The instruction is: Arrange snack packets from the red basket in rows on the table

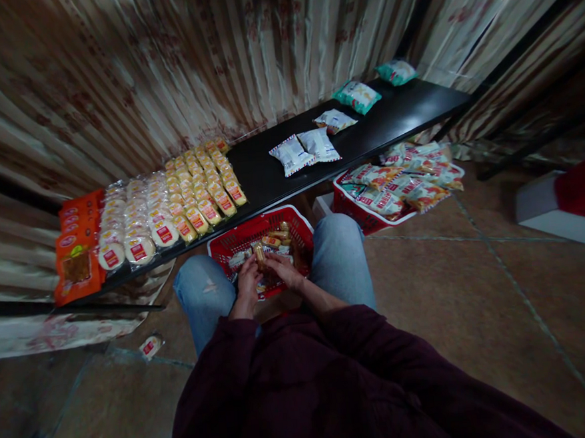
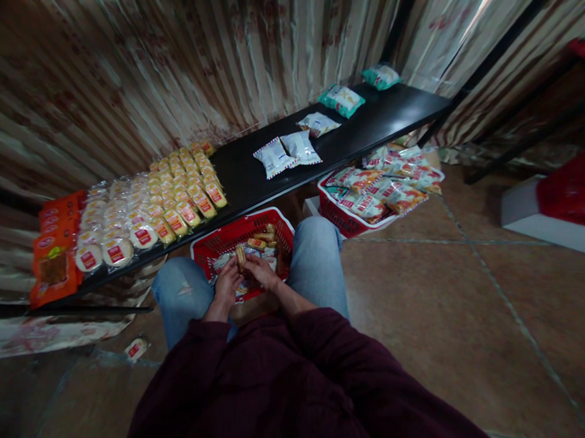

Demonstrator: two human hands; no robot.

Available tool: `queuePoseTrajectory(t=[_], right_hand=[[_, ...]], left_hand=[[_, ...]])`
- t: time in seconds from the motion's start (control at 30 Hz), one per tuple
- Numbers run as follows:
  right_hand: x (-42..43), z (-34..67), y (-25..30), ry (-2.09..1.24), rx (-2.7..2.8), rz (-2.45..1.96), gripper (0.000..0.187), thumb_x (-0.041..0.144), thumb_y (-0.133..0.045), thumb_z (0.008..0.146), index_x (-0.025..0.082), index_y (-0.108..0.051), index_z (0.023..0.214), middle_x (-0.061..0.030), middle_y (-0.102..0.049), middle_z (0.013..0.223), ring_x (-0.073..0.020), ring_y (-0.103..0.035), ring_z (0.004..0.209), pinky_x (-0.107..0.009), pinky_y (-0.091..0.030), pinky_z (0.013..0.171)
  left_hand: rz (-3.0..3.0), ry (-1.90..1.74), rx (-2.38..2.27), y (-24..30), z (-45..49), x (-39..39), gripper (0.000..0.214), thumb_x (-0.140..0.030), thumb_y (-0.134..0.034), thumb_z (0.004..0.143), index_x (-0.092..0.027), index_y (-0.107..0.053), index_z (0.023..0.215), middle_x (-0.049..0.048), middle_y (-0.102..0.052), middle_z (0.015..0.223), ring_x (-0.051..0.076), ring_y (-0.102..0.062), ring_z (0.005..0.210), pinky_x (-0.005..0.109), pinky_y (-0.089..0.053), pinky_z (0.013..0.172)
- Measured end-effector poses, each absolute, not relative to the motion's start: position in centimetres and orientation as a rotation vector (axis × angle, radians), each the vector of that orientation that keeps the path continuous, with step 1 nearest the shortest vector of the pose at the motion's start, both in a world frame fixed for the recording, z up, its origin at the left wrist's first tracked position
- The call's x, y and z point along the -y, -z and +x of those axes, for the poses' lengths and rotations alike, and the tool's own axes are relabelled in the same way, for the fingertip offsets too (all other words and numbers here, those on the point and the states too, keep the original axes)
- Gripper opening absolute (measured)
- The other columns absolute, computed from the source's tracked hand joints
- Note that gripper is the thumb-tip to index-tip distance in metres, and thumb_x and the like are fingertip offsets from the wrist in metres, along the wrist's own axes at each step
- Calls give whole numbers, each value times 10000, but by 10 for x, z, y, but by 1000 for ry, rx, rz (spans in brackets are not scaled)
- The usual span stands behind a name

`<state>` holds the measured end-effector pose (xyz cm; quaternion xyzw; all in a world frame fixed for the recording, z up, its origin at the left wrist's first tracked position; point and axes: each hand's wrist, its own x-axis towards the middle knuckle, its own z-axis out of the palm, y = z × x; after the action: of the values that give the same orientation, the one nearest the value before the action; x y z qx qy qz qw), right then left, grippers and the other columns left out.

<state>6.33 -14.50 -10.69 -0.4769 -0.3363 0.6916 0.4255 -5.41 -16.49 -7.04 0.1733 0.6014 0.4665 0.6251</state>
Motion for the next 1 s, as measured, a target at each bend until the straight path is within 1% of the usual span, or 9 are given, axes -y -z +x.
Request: queuePoseTrajectory(t=[0.13,0.23,0.33,0.43,0.57,0.7,0.77,0.87,1.0], right_hand=[[145,63,110,-1692,860,-1166,439,396,-719,618,214,-667,1014,-3,-707,924,-168,-631,859,-321,-472,869],[145,61,114,-1666,870,-1169,418,370,-700,621,224,-657,1010,3,-701,927,-169,-626,839,-337,-474,874],[144,61,116,-1606,886,-1248,348,330,-661,634,216,-656,963,5,-691,889,-170,-615,818,-351,-475,877],[143,61,116,-1509,875,-1315,352,287,-632,649,221,-643,995,-3,-681,927,-170,-609,854,-349,-472,893],[144,63,112,-1396,909,-1332,445,275,-589,702,239,-589,1146,-21,-669,1044,-172,-606,937,-353,-462,928],[147,67,106,-1350,1043,-1383,486,256,-551,729,228,-560,1214,-35,-679,1040,-192,-615,938,-388,-449,952],[149,69,103,-1284,1115,-1406,482,269,-541,742,221,-566,1221,-45,-677,1055,-208,-612,970,-399,-437,968],[151,73,102,-1149,1152,-1457,456,303,-527,750,227,-598,1194,-55,-659,1112,-232,-594,1033,-420,-419,988],[152,75,100,-985,1165,-1584,427,367,-531,746,219,-651,1128,-86,-657,1045,-267,-593,1002,-446,-442,955]], left_hand=[[418,-1088,-1356,71,-54,165,410,-176,-613,704,-233,-663,1107,51,-668,1100,109,-609,855,233,-434,776],[425,-1099,-1322,72,-54,165,395,-158,-590,716,-222,-665,1099,67,-648,1167,120,-610,909,230,-441,783],[403,-1124,-1306,72,-54,165,382,-169,-596,725,-216,-657,1099,81,-628,1202,125,-616,907,246,-457,794],[377,-1161,-1277,73,-54,164,365,-161,-604,720,-200,-653,1080,96,-632,1187,132,-624,899,265,-476,810],[394,-1182,-1233,73,-53,164,291,-144,-625,698,-176,-675,982,99,-653,1139,143,-621,921,275,-485,833],[414,-1156,-1260,71,-51,164,270,-162,-657,672,-173,-698,938,96,-666,1112,151,-626,892,276,-486,793],[435,-1156,-1276,70,-50,164,289,-178,-678,651,-180,-708,938,94,-673,1098,161,-629,892,281,-481,782],[517,-1157,-1272,70,-48,164,320,-190,-700,628,-188,-720,947,97,-675,1095,184,-621,954,279,-474,795],[566,-1128,-1265,71,-44,164,323,-206,-701,634,-190,-725,956,106,-673,1102,207,-610,1011,284,-477,813]])
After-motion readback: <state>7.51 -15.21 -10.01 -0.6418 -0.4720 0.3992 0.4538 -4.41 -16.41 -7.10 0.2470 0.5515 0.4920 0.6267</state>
